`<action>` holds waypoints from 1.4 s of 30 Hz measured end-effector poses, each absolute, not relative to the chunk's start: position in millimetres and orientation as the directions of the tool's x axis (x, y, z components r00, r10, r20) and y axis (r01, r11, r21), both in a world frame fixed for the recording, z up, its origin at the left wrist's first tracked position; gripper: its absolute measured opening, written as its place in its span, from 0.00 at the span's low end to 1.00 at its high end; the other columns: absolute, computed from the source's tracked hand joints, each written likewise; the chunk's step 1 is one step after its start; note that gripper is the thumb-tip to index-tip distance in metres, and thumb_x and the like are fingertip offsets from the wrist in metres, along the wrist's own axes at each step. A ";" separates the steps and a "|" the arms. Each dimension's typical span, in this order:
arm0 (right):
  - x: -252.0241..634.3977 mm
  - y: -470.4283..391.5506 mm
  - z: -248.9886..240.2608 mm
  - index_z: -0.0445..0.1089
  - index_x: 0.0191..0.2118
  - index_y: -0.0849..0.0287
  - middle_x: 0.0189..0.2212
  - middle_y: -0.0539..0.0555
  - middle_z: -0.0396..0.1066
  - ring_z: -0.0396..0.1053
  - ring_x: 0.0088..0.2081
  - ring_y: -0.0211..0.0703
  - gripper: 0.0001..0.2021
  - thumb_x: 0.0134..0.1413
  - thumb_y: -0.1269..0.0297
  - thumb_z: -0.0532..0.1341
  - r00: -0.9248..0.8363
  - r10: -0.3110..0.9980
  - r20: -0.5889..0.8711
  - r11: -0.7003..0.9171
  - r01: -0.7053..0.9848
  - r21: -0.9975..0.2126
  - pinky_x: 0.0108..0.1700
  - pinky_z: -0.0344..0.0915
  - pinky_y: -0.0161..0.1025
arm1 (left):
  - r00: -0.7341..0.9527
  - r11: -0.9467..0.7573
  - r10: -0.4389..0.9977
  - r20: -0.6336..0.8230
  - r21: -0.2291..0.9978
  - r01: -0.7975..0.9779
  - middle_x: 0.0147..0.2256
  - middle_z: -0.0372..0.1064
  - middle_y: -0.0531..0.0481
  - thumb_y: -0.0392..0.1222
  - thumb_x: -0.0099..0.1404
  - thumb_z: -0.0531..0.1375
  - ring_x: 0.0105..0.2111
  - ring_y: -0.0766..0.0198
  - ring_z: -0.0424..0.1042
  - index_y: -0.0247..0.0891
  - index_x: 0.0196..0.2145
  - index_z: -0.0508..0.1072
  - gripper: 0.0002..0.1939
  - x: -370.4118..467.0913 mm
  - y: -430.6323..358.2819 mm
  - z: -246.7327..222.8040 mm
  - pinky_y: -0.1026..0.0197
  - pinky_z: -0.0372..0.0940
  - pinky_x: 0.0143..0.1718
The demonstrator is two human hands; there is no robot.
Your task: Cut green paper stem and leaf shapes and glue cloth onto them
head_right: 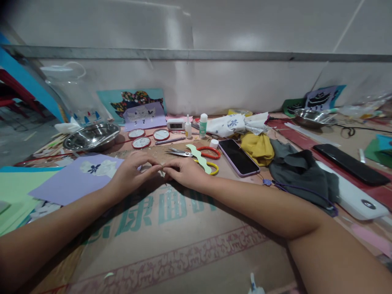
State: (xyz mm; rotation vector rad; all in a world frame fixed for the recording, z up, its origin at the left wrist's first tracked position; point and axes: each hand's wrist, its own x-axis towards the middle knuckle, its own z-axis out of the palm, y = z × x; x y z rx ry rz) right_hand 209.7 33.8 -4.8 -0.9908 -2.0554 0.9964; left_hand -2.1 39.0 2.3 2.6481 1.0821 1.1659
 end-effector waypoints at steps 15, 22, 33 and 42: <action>205.8 35.4 0.5 0.76 0.33 0.61 0.25 0.51 0.77 0.73 0.28 0.37 0.08 0.60 0.64 0.63 -0.436 0.899 0.039 0.166 0.257 -0.952 0.33 0.68 0.33 | 0.339 -0.605 0.788 0.514 0.541 0.584 0.29 0.77 0.53 0.51 0.68 0.60 0.31 0.60 0.75 0.40 0.30 0.75 0.14 1.5 31.9 7.6 0.59 0.69 0.36; 208.3 40.9 1.7 0.73 0.30 0.61 0.24 0.51 0.76 0.72 0.26 0.36 0.15 0.55 0.53 0.68 -0.533 0.846 -0.004 0.044 0.077 -0.996 0.30 0.67 0.32 | 0.524 -0.638 0.741 0.420 0.684 0.354 0.48 0.79 0.47 0.48 0.67 0.63 0.44 0.55 0.79 0.42 0.53 0.76 0.18 1.3 35.3 3.6 0.56 0.74 0.46; 210.4 41.7 1.6 0.74 0.35 0.62 0.27 0.52 0.77 0.74 0.27 0.36 0.14 0.58 0.54 0.66 -0.608 0.793 -0.046 0.052 0.143 -0.988 0.32 0.68 0.33 | 0.527 -0.571 0.759 0.382 0.780 0.258 0.43 0.80 0.46 0.49 0.68 0.63 0.41 0.56 0.79 0.43 0.46 0.79 0.13 -0.9 36.8 -0.4 0.56 0.74 0.42; 209.0 37.2 6.0 0.73 0.32 0.61 0.24 0.51 0.76 0.72 0.26 0.34 0.13 0.61 0.57 0.64 -0.564 0.824 -0.051 0.050 0.162 -0.986 0.29 0.66 0.30 | 0.420 -0.353 0.885 0.201 0.878 0.323 0.39 0.81 0.46 0.54 0.65 0.64 0.39 0.55 0.78 0.41 0.41 0.82 0.15 0.8 31.1 7.4 0.57 0.72 0.42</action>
